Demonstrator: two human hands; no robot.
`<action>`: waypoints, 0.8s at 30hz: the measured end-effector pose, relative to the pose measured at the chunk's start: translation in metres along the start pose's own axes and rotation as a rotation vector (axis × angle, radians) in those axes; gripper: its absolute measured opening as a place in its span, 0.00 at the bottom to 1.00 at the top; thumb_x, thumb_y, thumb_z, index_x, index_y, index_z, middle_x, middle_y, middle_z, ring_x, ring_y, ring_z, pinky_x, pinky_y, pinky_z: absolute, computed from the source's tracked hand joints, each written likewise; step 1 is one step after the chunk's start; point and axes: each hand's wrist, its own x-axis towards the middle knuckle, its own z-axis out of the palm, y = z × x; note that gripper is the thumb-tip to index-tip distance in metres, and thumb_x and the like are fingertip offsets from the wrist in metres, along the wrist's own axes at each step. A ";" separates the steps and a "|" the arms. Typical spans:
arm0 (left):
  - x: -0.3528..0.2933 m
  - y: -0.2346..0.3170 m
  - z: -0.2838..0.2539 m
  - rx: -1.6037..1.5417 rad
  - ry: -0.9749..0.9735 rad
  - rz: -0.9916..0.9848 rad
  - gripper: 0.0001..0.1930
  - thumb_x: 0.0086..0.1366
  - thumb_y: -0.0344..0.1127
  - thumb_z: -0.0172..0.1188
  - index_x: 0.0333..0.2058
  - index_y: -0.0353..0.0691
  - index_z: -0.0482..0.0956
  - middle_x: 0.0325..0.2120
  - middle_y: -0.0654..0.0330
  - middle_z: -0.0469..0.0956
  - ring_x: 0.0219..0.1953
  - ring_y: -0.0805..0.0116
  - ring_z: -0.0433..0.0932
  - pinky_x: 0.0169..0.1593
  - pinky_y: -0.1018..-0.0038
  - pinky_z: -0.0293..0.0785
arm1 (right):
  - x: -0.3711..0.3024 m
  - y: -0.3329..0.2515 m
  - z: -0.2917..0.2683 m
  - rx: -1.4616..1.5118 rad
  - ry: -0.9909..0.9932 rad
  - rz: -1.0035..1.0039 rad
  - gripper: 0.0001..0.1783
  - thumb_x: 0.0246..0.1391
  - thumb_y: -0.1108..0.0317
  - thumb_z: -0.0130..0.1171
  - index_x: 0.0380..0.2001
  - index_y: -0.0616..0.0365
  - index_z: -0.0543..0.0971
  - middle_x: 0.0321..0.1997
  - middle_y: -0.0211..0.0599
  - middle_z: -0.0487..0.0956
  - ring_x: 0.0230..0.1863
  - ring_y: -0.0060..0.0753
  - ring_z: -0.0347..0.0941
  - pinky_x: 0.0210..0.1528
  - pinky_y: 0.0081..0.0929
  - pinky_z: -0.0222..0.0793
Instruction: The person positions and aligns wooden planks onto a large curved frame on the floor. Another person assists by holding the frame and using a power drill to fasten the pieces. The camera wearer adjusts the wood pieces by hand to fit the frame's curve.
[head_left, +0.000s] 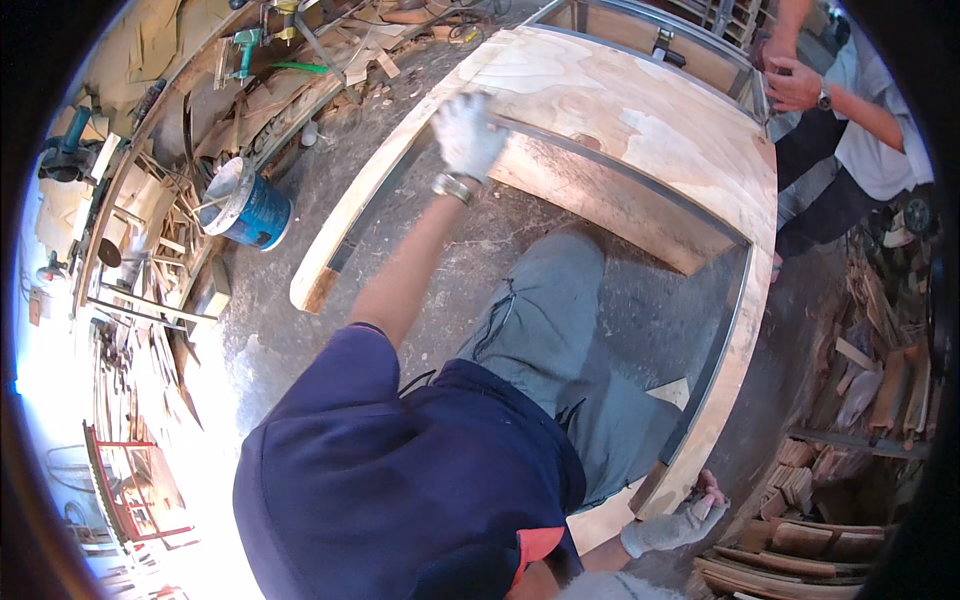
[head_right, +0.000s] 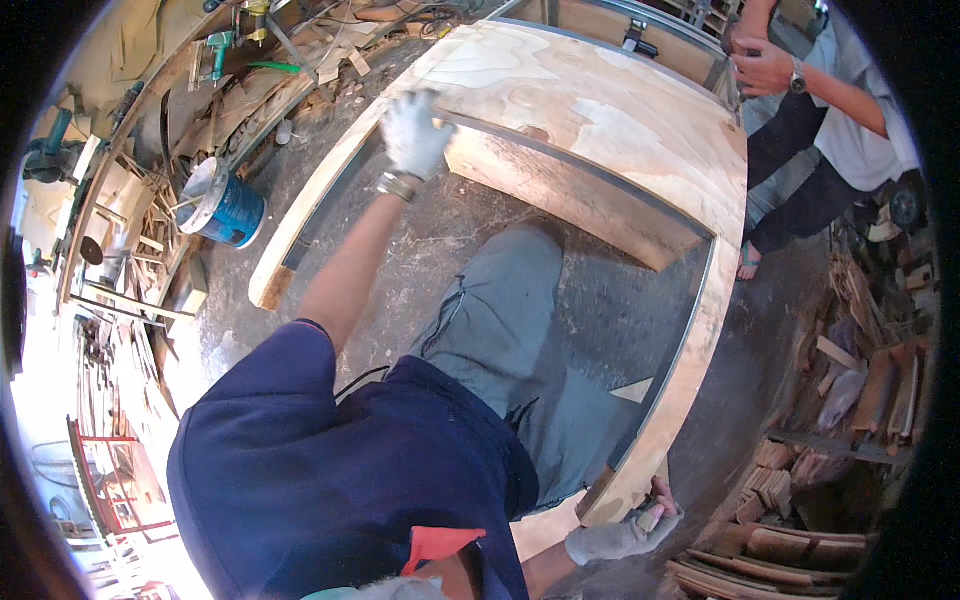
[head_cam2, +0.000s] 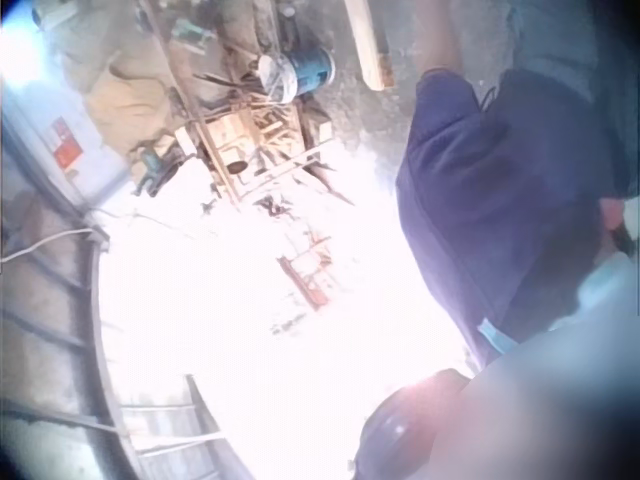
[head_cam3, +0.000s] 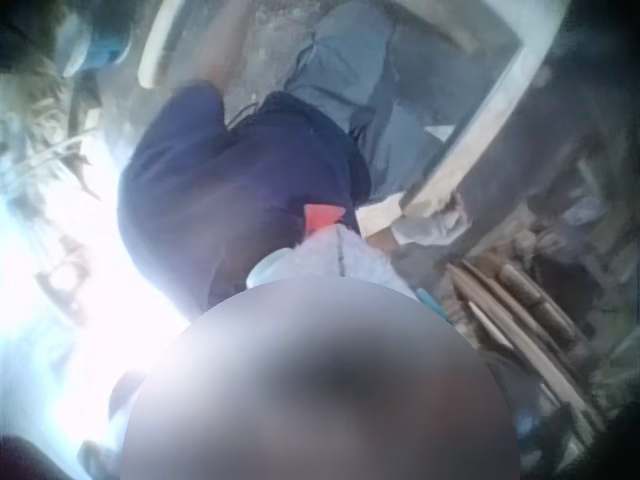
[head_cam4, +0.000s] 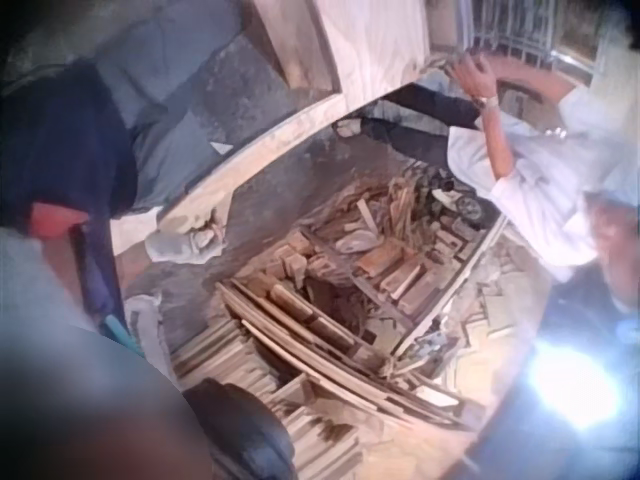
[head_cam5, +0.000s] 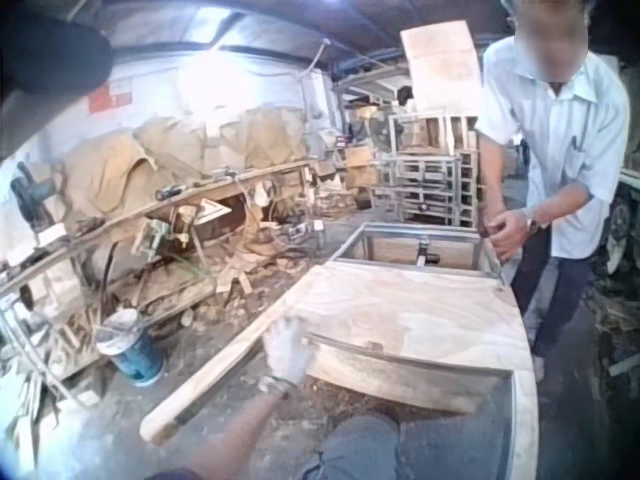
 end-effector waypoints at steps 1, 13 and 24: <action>0.017 -0.027 0.001 0.168 -0.057 -0.013 0.29 0.51 0.50 0.71 0.52 0.48 0.79 0.46 0.50 0.76 0.54 0.49 0.73 0.58 0.51 0.69 | 0.001 0.000 0.001 0.009 -0.001 0.006 0.13 0.72 0.61 0.46 0.38 0.59 0.73 0.44 0.42 0.76 0.49 0.37 0.73 0.57 0.39 0.71; 0.047 -0.105 0.023 0.056 -0.405 -0.209 0.30 0.65 0.59 0.58 0.54 0.39 0.75 0.48 0.40 0.80 0.48 0.43 0.84 0.49 0.51 0.81 | 0.003 -0.007 0.001 -0.065 0.075 0.087 0.18 0.73 0.60 0.47 0.42 0.65 0.77 0.43 0.40 0.79 0.47 0.35 0.75 0.55 0.33 0.72; 0.044 -0.094 0.014 0.085 -0.359 -0.205 0.26 0.66 0.55 0.58 0.58 0.50 0.76 0.46 0.38 0.80 0.45 0.39 0.84 0.46 0.51 0.82 | 0.003 0.003 -0.002 0.032 0.107 0.091 0.16 0.73 0.61 0.47 0.41 0.64 0.76 0.42 0.41 0.78 0.46 0.36 0.75 0.54 0.34 0.72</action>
